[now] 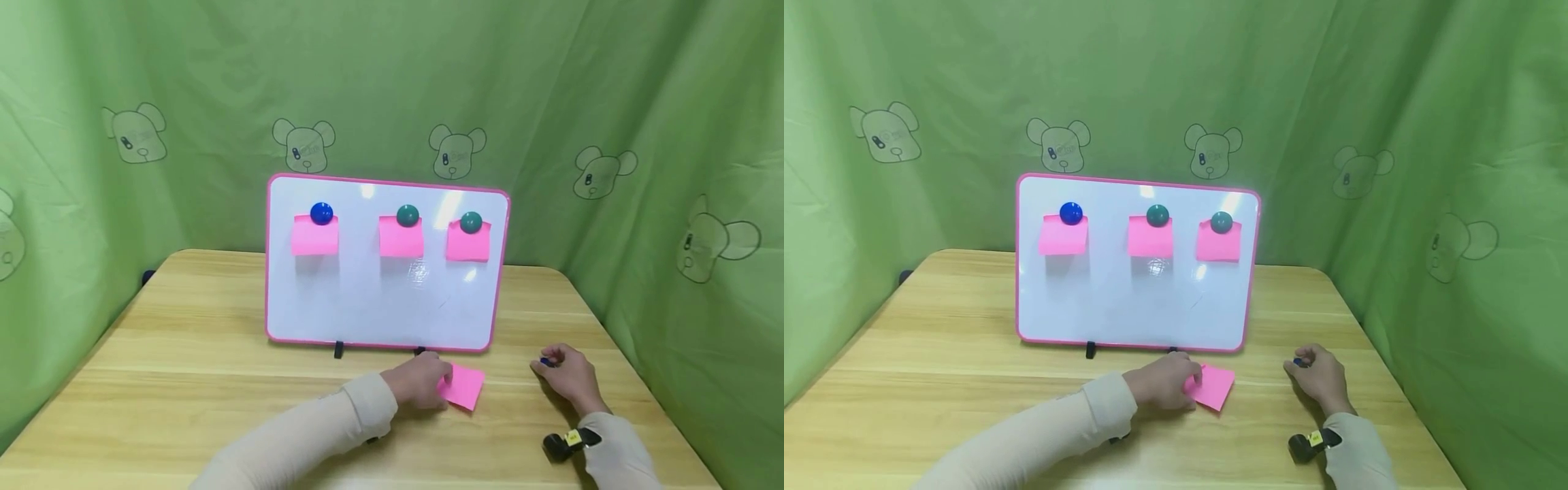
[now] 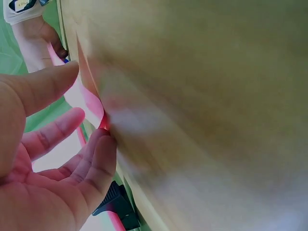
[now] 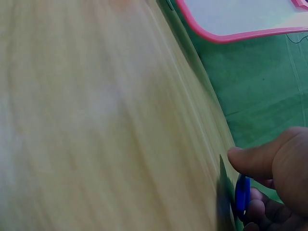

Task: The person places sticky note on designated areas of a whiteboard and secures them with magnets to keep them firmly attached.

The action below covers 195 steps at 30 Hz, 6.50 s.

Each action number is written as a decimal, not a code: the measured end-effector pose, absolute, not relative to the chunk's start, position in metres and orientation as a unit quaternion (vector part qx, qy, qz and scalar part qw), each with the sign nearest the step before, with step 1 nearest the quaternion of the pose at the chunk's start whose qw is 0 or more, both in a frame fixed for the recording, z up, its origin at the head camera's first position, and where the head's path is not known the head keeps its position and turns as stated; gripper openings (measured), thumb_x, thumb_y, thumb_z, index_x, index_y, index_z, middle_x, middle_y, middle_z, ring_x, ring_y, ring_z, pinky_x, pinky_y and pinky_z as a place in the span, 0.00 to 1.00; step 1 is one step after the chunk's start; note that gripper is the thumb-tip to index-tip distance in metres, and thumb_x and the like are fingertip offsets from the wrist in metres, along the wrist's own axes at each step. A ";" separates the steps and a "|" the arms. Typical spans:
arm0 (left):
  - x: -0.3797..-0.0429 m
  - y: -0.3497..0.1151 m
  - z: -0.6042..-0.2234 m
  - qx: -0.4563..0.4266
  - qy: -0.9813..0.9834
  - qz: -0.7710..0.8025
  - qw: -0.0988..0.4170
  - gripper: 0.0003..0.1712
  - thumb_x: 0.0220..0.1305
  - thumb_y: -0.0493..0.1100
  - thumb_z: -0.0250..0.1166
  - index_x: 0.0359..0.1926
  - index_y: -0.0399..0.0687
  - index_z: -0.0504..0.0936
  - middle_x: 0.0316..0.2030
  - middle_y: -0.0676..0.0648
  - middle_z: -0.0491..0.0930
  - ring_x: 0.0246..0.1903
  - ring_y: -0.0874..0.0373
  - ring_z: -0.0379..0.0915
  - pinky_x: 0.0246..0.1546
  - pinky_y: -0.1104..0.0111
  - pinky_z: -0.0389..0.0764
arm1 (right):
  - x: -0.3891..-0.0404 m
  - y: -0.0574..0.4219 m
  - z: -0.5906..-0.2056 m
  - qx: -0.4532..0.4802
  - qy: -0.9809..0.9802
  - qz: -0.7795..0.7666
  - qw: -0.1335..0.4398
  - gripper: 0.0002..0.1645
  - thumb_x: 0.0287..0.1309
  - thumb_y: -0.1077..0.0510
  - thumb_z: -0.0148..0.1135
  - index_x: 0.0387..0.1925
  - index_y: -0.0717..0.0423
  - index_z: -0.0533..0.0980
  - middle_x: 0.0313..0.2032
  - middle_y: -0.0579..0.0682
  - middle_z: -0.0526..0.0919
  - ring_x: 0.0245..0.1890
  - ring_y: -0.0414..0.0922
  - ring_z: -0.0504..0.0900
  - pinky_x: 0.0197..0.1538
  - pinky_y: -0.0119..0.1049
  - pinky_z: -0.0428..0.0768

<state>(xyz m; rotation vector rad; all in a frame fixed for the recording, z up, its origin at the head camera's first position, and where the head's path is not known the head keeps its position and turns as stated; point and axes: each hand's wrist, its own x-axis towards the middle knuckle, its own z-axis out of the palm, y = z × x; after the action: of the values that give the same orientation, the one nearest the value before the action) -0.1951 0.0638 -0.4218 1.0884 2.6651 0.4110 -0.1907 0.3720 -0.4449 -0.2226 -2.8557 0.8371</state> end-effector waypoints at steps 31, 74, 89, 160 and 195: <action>-0.211 0.043 -0.415 0.375 0.893 0.228 0.096 0.10 0.51 0.29 0.69 0.33 0.46 0.82 0.32 0.54 0.76 0.34 0.63 0.67 0.39 0.77 0.71 | -0.192 0.371 -0.443 -0.103 -0.946 0.298 0.074 0.21 0.60 0.51 0.63 0.44 0.66 0.76 0.39 0.61 0.81 0.42 0.57 0.78 0.42 0.45 0.73; -0.229 -0.057 -0.391 0.275 0.894 0.354 -0.012 0.14 0.54 0.32 0.70 0.43 0.44 0.81 0.41 0.49 0.80 0.32 0.60 0.69 0.35 0.68 0.75 | -0.212 0.341 -0.412 -0.034 -0.928 0.355 0.110 0.21 0.71 0.55 0.50 0.54 0.68 0.75 0.47 0.67 0.78 0.47 0.62 0.77 0.48 0.53 0.77; -0.228 -0.088 -0.386 0.234 0.906 0.352 -0.016 0.09 0.55 0.31 0.68 0.36 0.46 0.81 0.31 0.54 0.77 0.30 0.59 0.69 0.32 0.67 0.75 | -0.216 0.322 -0.384 -0.023 -0.915 0.389 0.101 0.20 0.71 0.56 0.50 0.53 0.68 0.75 0.47 0.66 0.77 0.45 0.59 0.80 0.38 0.33 0.80; -0.234 -0.153 -0.391 0.127 0.916 0.375 -0.057 0.37 0.51 0.38 0.75 0.61 0.36 0.70 0.40 0.42 0.76 0.37 0.50 0.73 0.37 0.61 0.79 | -0.263 0.135 -0.370 0.132 -0.873 0.464 0.069 0.09 0.62 0.61 0.62 0.43 0.60 0.81 0.32 0.50 0.80 0.33 0.46 0.75 0.35 0.36 0.76; -0.237 -0.152 -0.390 0.124 0.919 0.372 -0.053 0.37 0.52 0.37 0.74 0.62 0.36 0.68 0.39 0.43 0.76 0.35 0.52 0.72 0.33 0.64 0.79 | -0.271 0.041 -0.359 0.217 -0.867 0.448 0.017 0.07 0.60 0.61 0.65 0.39 0.60 0.81 0.29 0.47 0.81 0.29 0.41 0.76 0.33 0.29 0.77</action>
<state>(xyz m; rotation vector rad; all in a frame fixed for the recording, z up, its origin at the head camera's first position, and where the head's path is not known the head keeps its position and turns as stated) -0.2367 -0.1519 -0.3899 0.4023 2.9880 1.2093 -0.2706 0.0411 -0.3591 0.6744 -2.6958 1.3930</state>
